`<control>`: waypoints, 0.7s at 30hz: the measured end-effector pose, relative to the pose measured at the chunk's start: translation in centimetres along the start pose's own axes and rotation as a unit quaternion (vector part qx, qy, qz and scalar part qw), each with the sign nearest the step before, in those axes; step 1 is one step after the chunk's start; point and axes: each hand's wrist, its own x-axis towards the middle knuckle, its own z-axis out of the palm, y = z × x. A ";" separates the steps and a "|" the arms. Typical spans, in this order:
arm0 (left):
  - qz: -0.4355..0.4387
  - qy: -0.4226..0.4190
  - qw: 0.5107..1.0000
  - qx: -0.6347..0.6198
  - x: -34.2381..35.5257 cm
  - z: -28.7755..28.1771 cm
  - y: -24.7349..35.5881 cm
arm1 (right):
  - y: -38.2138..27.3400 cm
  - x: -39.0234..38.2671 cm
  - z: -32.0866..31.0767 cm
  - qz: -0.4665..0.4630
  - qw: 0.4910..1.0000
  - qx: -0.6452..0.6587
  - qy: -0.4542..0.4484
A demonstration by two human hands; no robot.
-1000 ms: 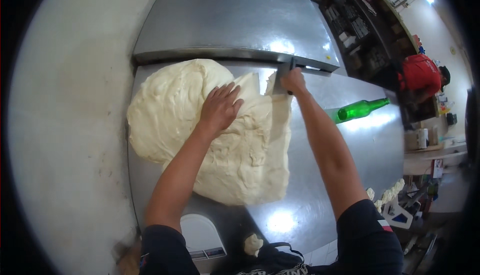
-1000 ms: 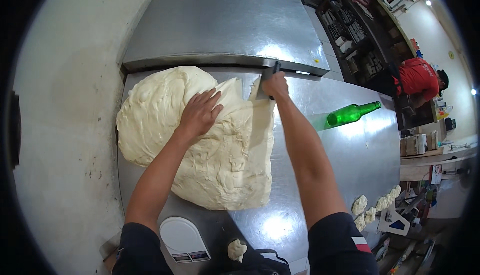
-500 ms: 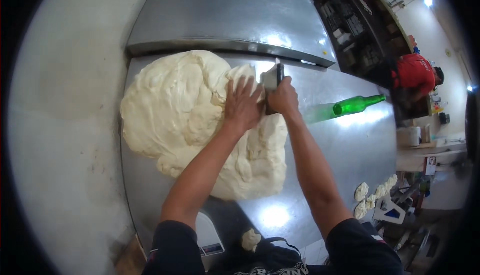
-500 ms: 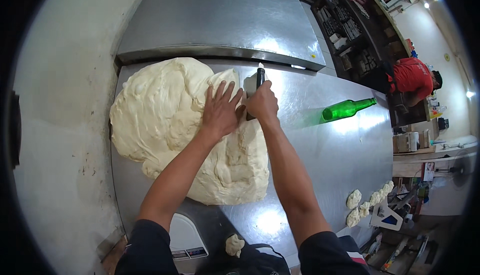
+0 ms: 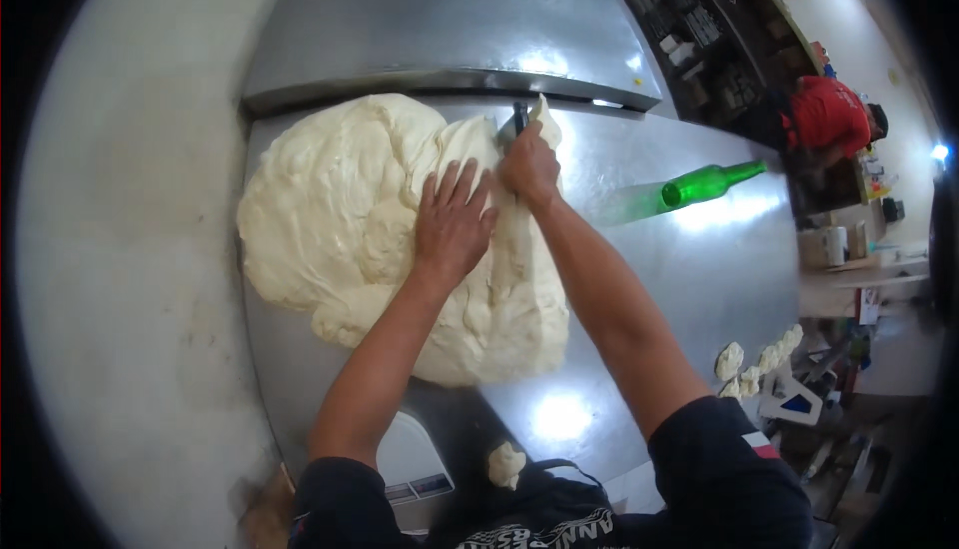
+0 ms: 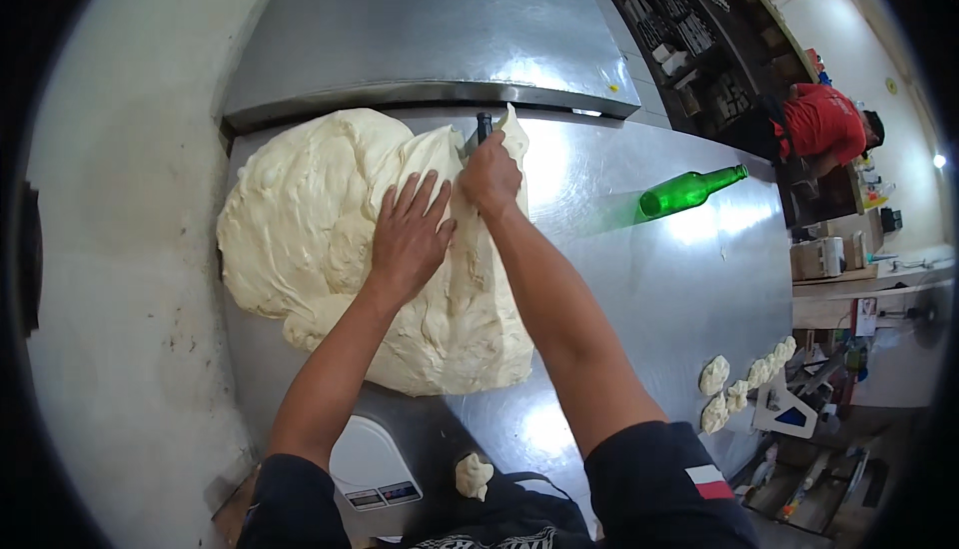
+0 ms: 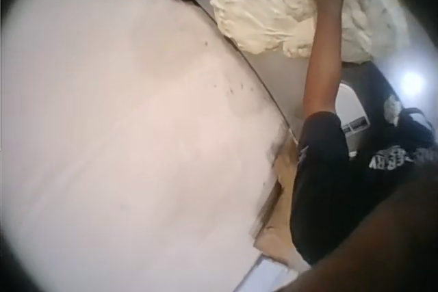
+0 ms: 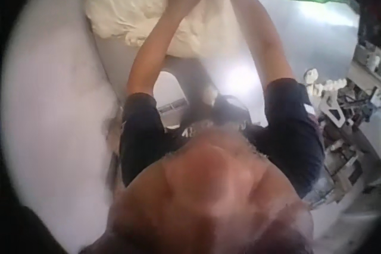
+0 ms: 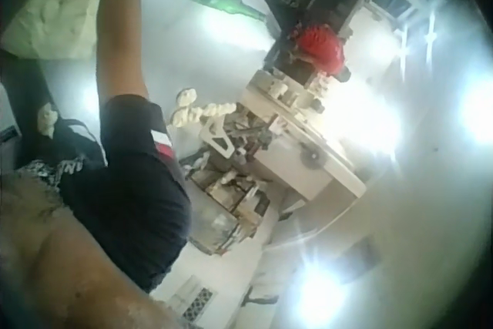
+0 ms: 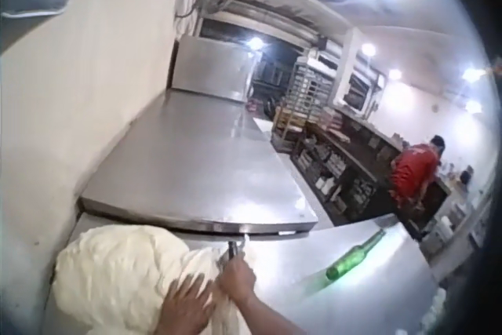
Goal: The person cuts portions of dough from a large batch using a bench scraper, weighs each portion on a digital scale, and rolls them into small balls by hand on a stainless-steel table.
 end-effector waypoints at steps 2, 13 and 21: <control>0.001 -0.012 1.000 0.010 -1.4 -1.1 -1.0 | 0.9 0.1 -0.9 -0.004 1.000 0.001 -0.009; -0.037 -0.014 0.999 -0.033 -3.3 -3.0 0.0 | 8.3 -3.2 -8.8 0.049 0.994 0.102 0.000; 0.009 -0.017 1.000 0.025 -3.7 1.9 4.1 | 1.9 -10.6 -1.8 0.034 0.998 0.046 -0.007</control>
